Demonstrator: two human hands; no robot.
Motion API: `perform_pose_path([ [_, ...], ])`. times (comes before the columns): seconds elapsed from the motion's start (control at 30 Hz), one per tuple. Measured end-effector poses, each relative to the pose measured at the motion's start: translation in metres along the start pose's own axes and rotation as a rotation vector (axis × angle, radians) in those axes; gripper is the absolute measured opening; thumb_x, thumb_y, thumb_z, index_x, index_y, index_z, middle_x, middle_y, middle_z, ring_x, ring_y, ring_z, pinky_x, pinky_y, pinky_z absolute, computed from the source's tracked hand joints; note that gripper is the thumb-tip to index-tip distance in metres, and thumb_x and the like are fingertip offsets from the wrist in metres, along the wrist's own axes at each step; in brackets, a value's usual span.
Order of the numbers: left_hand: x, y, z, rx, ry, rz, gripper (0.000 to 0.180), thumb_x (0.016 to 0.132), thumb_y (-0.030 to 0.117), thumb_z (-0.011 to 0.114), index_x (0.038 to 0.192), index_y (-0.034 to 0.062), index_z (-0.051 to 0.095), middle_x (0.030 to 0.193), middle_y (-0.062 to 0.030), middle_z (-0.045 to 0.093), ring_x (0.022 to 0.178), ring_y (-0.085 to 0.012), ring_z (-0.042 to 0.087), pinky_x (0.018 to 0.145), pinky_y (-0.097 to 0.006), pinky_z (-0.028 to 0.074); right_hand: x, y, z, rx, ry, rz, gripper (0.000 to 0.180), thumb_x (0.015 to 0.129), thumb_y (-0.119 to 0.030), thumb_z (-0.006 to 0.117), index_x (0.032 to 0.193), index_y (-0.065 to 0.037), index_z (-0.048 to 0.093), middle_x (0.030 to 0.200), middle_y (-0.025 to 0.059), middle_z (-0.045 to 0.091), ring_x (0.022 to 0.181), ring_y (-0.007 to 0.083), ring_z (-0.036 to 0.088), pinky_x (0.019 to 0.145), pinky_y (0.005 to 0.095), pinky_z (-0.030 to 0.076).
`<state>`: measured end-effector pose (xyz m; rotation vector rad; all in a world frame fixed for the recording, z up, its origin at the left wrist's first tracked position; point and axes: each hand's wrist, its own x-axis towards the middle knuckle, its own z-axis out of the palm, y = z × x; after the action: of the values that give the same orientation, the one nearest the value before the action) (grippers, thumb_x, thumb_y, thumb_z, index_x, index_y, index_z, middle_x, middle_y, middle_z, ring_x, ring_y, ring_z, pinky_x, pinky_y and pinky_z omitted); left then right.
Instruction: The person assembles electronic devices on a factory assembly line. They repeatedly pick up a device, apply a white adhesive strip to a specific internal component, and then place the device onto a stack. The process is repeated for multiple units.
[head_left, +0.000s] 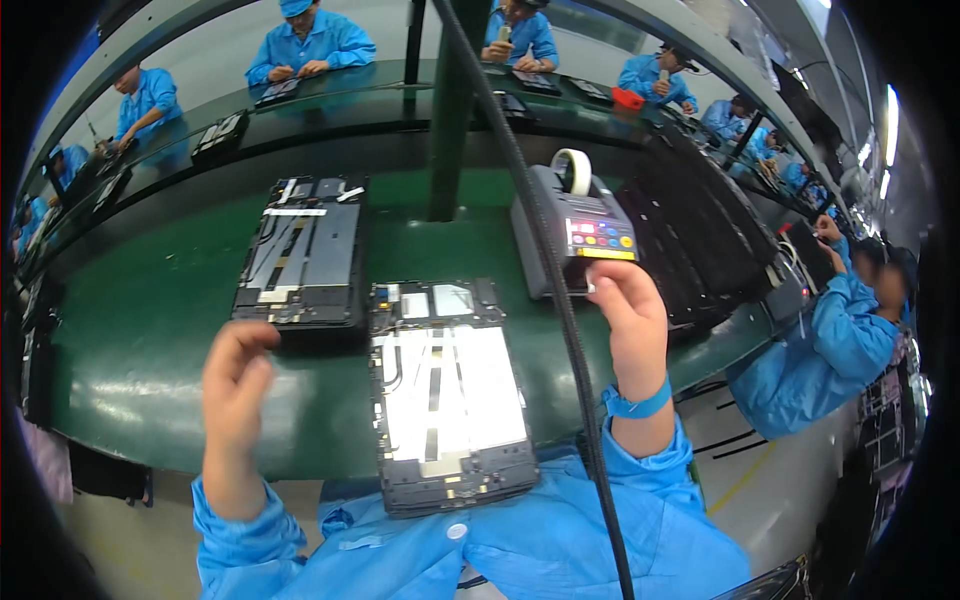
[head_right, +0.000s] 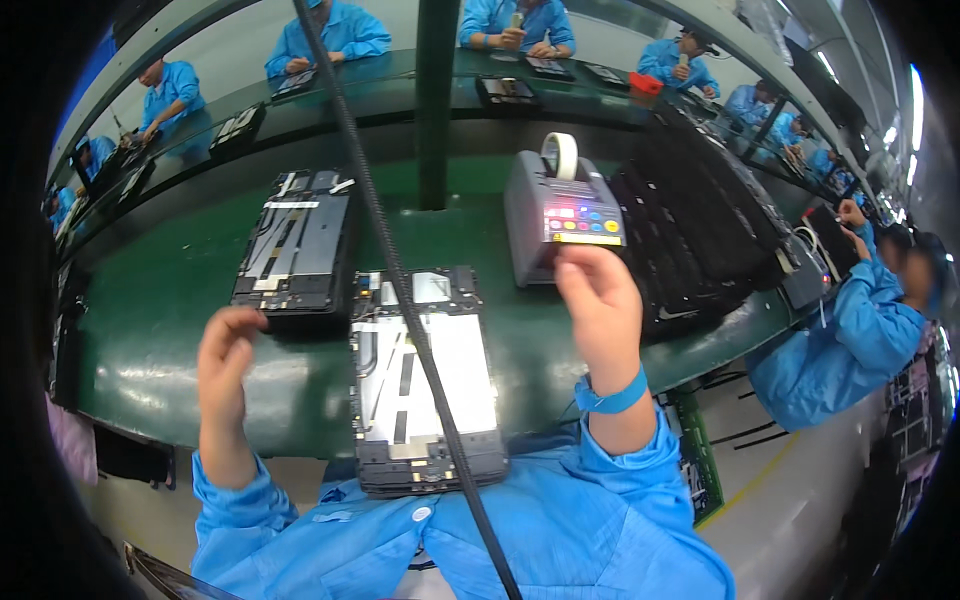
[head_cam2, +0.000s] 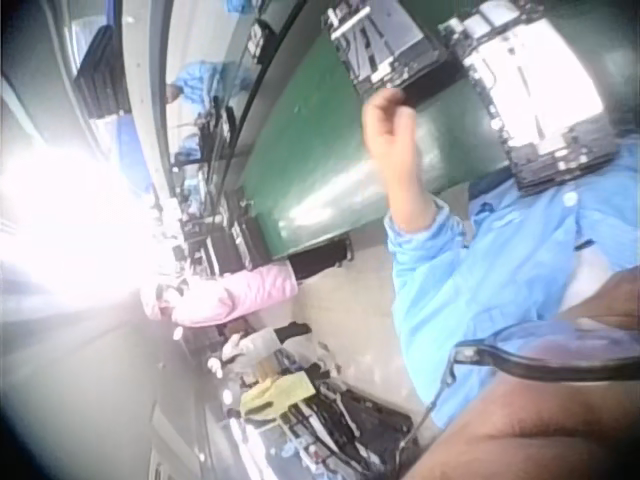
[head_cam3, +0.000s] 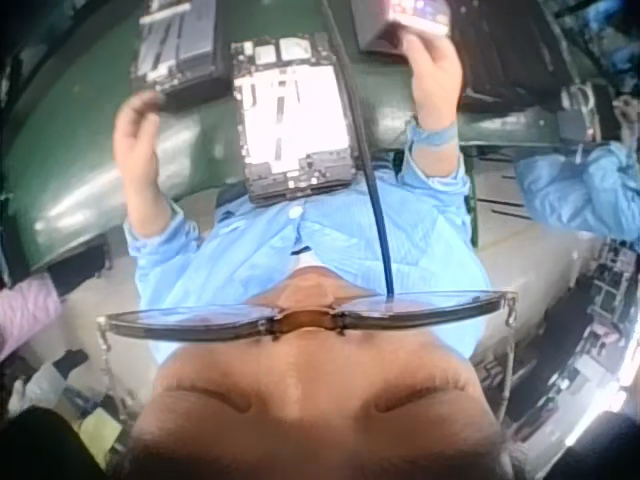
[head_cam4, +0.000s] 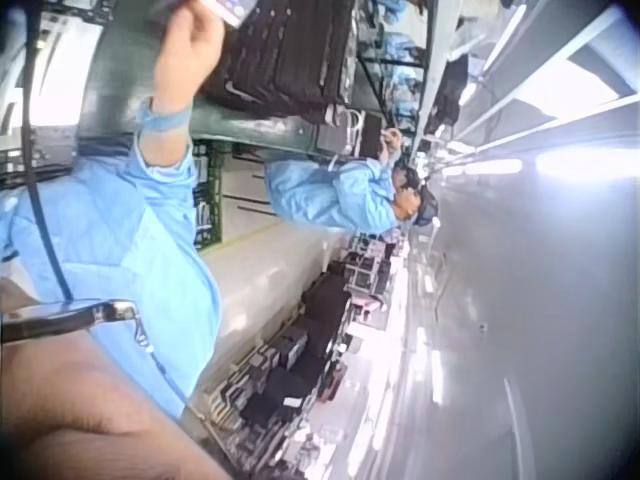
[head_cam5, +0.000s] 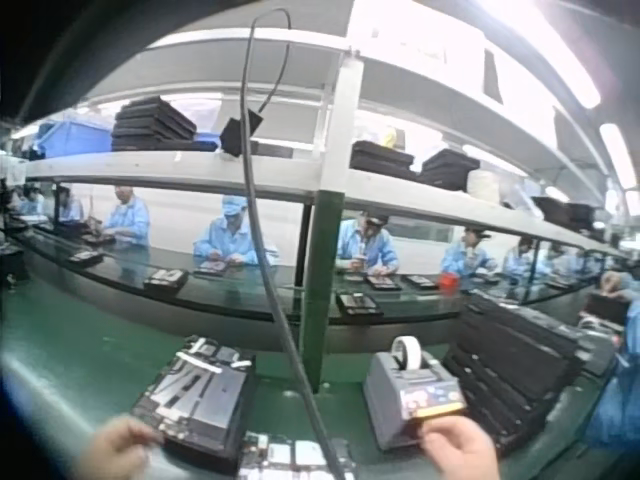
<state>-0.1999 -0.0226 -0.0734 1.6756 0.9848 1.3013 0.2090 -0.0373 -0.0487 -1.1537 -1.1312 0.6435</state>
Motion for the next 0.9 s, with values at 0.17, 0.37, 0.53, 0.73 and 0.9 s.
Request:
perform_pose_path([
  [0.17, -0.023, 0.022, 0.077, 0.065, -0.086, -0.103, 0.034, 0.075, 0.006, 0.061, 0.109, 0.0009, 0.059, 0.102, -0.0063, 0.058, 0.099, -0.0145, 0.054, 0.080, -0.027, 0.041, 0.013, 0.044, -0.037, -0.123, 0.075, 0.473, 0.033, 0.089, -0.037, 0.061, 0.095, -0.004, 0.062, 0.083, 0.0041, 0.063, 0.064, 0.0086, 0.053, 0.056, 0.0230, 0.039],
  [0.37, -0.020, 0.054, 0.105, 0.160, -0.201, 0.105, 0.024, 0.074, 0.006, 0.065, 0.097, -0.0005, 0.063, 0.093, -0.0087, 0.059, 0.085, -0.0177, 0.053, 0.073, -0.029, 0.043, 0.025, 0.053, -0.022, 0.080, -0.037, 0.370, 0.024, 0.090, -0.027, 0.059, 0.082, -0.005, 0.064, 0.070, 0.0041, 0.064, 0.053, 0.0080, 0.054, 0.049, 0.0205, 0.037],
  [0.53, -0.028, 0.061, 0.119, 0.043, -0.261, -0.043, 0.025, 0.079, 0.008, 0.065, 0.103, -0.0008, 0.064, 0.091, -0.0088, 0.062, 0.076, -0.0148, 0.054, 0.069, -0.028, 0.043, -0.035, 0.009, 0.011, 0.191, -0.545, 0.315, 0.015, 0.089, -0.013, 0.058, 0.081, -0.002, 0.065, 0.074, 0.0044, 0.064, 0.065, 0.0105, 0.058, 0.058, 0.0241, 0.047],
  [0.73, -0.032, 0.055, 0.136, 0.023, -0.275, -0.022, 0.013, 0.080, 0.014, 0.073, 0.083, 0.0025, 0.068, 0.077, -0.0058, 0.065, 0.070, -0.0148, 0.059, 0.060, -0.027, 0.046, -0.067, -0.024, 0.042, -0.071, -1.076, 0.130, 0.035, 0.095, -0.032, 0.054, 0.088, 0.000, 0.067, 0.069, 0.0104, 0.062, 0.064, 0.0189, 0.058, 0.061, 0.0298, 0.045],
  [0.9, -0.034, 0.053, 0.132, 0.061, -0.091, -0.009, 0.010, 0.079, 0.012, 0.073, 0.080, 0.0029, 0.070, 0.074, -0.0060, 0.065, 0.067, -0.0169, 0.060, 0.058, -0.029, 0.047, -0.061, -0.025, 0.052, -0.331, -0.639, -0.284, 0.025, 0.088, -0.022, 0.063, 0.100, -0.001, 0.069, 0.071, 0.0132, 0.064, 0.064, 0.0241, 0.064, 0.059, 0.0327, 0.048],
])
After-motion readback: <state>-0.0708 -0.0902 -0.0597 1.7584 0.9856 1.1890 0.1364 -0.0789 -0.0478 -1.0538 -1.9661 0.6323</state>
